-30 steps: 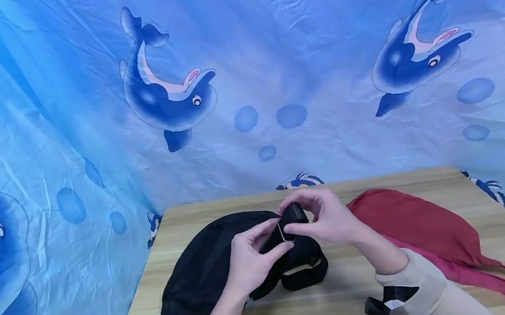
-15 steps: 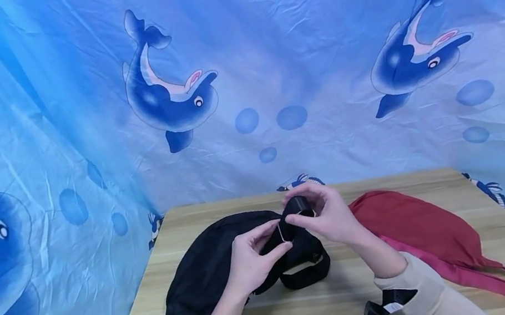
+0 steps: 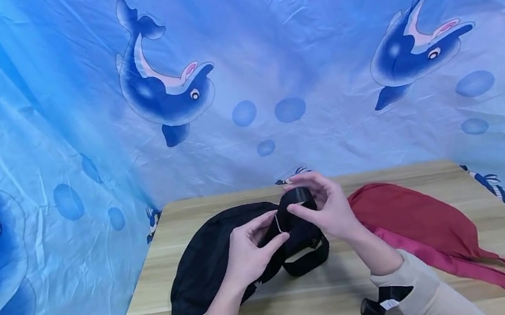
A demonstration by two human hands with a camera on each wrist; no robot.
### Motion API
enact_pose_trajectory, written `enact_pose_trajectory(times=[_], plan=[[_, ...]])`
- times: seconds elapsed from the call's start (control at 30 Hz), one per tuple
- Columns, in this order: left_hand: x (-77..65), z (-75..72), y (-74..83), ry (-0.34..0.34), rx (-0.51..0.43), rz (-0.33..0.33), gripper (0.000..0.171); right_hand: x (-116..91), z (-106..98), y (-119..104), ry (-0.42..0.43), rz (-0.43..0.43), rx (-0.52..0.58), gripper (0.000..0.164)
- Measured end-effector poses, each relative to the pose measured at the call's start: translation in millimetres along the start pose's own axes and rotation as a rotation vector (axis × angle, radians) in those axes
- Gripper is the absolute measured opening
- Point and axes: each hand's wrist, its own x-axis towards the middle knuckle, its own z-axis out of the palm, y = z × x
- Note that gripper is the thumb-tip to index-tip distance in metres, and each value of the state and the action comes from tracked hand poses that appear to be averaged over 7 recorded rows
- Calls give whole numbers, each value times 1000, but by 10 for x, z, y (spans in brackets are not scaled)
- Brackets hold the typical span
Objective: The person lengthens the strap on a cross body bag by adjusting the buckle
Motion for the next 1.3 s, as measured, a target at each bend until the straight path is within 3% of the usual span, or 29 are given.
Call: enact_pose_trajectory(times=[0.1, 0.17, 0.3, 0.43, 0.5, 0.67, 0.93, 1.13, 1.3], plan=[[21, -24, 38, 38, 5, 12, 47, -110, 6, 143, -18, 63, 13, 67], [30, -39, 64, 68, 2, 13, 46, -192, 43, 235, -83, 122, -36, 66], [48, -48, 95, 82, -29, 5, 46, -283, 151, 338, -186, 171, -169, 44], [52, -30, 84, 68, -60, -28, 47, -326, 182, 350, -173, 204, -210, 29], [50, -29, 79, 88, -56, -42, 48, -336, 166, 348, -169, 216, -217, 31], [52, -50, 85, 150, -57, -50, 49, -339, 130, 376, -206, 218, -225, 40], [52, -56, 87, 92, -58, -64, 51, -292, 184, 416, -227, 170, -173, 29], [47, -74, 46, 152, -74, -45, 50, -329, 164, 476, -221, 199, -182, 39], [58, -59, 48, 107, -76, -55, 51, -287, 184, 473, -250, 198, -117, 38]])
